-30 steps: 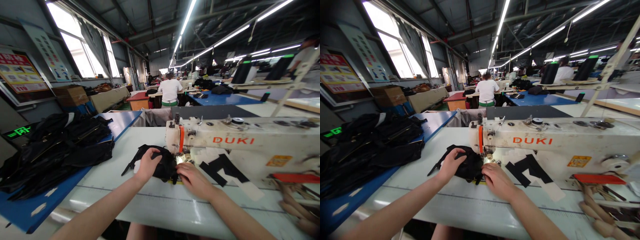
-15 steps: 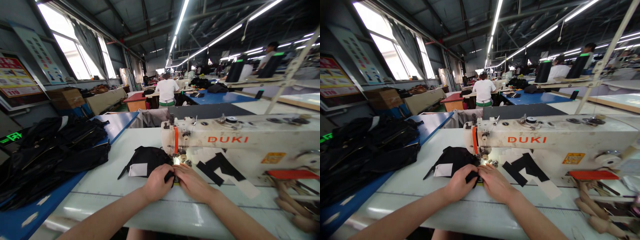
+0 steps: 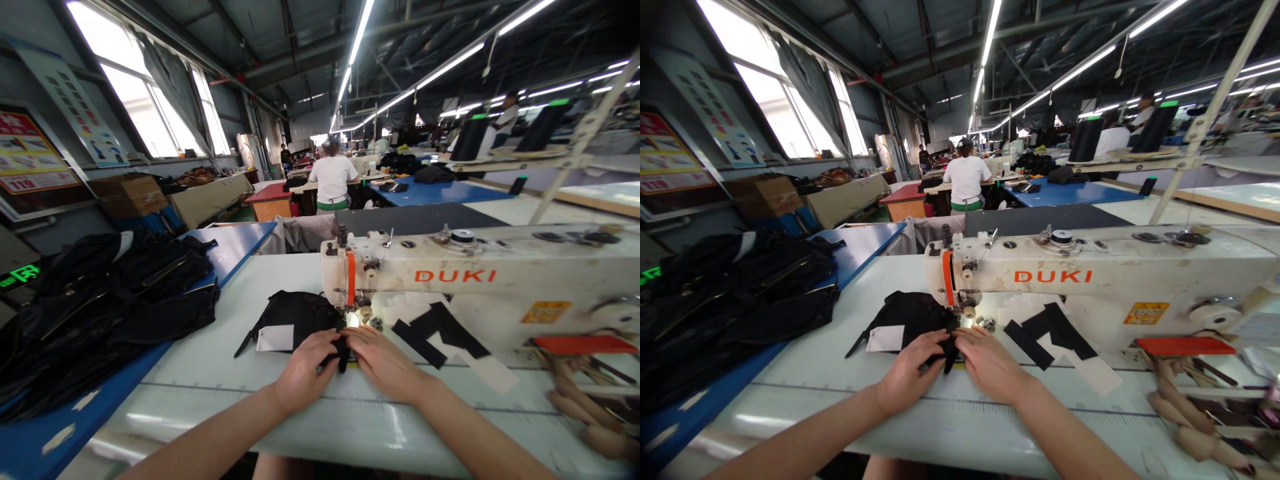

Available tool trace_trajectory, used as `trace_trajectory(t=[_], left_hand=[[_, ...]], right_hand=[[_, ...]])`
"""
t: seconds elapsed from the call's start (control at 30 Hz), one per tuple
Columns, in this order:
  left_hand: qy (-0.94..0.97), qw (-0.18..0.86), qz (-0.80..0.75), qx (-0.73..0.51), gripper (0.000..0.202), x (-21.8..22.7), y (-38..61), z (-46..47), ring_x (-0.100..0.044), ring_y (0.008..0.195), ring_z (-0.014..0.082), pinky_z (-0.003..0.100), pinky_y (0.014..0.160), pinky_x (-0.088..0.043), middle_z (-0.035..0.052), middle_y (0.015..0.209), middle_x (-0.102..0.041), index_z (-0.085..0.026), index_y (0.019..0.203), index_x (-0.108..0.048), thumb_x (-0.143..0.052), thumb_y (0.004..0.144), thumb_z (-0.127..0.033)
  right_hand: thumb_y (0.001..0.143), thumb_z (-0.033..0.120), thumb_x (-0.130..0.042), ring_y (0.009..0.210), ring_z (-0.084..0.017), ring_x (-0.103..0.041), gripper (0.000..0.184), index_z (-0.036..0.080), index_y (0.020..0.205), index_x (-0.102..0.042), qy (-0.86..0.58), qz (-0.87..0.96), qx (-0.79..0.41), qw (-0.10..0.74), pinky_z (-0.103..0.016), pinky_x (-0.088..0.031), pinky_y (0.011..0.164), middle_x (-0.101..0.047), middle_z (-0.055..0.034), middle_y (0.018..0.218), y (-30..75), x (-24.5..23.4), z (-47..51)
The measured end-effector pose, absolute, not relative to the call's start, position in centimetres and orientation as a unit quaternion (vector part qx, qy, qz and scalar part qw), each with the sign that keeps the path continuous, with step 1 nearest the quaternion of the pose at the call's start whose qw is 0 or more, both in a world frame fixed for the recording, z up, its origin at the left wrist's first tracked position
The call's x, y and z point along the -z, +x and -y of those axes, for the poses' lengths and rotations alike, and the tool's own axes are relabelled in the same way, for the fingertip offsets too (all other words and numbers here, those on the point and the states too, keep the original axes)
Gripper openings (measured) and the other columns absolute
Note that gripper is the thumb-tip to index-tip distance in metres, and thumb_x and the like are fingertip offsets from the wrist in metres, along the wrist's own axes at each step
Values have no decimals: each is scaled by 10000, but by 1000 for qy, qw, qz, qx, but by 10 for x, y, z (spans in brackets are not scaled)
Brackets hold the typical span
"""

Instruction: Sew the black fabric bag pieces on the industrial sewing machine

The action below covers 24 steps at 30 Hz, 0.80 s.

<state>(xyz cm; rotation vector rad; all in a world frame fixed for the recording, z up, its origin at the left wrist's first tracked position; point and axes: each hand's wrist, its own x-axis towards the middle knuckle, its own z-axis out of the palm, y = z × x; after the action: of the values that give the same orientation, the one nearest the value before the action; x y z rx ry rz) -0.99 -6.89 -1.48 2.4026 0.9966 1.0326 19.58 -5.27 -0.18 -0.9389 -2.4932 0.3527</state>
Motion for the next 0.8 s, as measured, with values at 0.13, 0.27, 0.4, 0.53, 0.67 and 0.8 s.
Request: trace_trajectory(t=[0.13, 0.27, 0.4, 0.53, 0.67, 0.8], left_hand=[[834, 147, -350, -400, 166, 11, -7, 64, -535, 1144, 204, 387, 988, -456, 79, 1152, -616, -199, 940, -646, -493, 886, -160], [751, 152, -447, -461, 149, -3, 2, 51, -620, 896, 189, 345, 817, -526, 60, 937, -661, -193, 900, -651, -508, 884, -230], [706, 154, -514, -462, 139, -9, 16, 32, -623, 780, 169, 307, 731, -523, 32, 870, -667, -195, 904, -629, -498, 873, -227], [748, 181, -505, -390, 140, -1, 28, 30, -616, 710, 156, 281, 676, -508, -3, 797, -644, -215, 969, -563, -543, 831, -206], [760, 252, -478, -362, 157, 3, 25, 41, -628, 757, 154, 274, 689, -513, -5, 839, -637, -215, 977, -496, -529, 826, -184], [791, 269, -426, -348, 282, 1, 13, 50, -621, 911, 165, 298, 846, -501, 8, 963, -645, -215, 1004, -518, -566, 752, -97]], right_hand=[[801, 12, -416, 1160, -211, -496, 362, 158, 1097, -566, -341, 902, -129, 229, -423, -351, 1033, -597, -99, 1187, 196, 4, 52], [783, 11, -418, 1163, -216, -500, 375, 153, 1095, -571, -339, 902, -123, 237, -431, -355, 1036, -600, -109, 1190, 197, 6, 52], [788, 16, -410, 1152, -217, -506, 360, 161, 1076, -570, -336, 901, -123, 247, -425, -370, 1027, -603, -106, 1178, 197, 6, 52], [777, 12, -421, 1123, -218, -517, 372, 168, 1085, -561, -338, 898, -133, 247, -416, -381, 1013, -608, -97, 1135, 196, 5, 53], [765, 3, -430, 1104, -212, -519, 388, 174, 1091, -552, -337, 897, -141, 250, -403, -377, 1011, -608, -84, 1104, 196, 4, 53], [757, -2, -437, 1071, -218, -525, 340, 178, 1015, -568, -348, 894, -143, 242, -400, -389, 986, -613, -79, 1072, 197, 5, 53]])
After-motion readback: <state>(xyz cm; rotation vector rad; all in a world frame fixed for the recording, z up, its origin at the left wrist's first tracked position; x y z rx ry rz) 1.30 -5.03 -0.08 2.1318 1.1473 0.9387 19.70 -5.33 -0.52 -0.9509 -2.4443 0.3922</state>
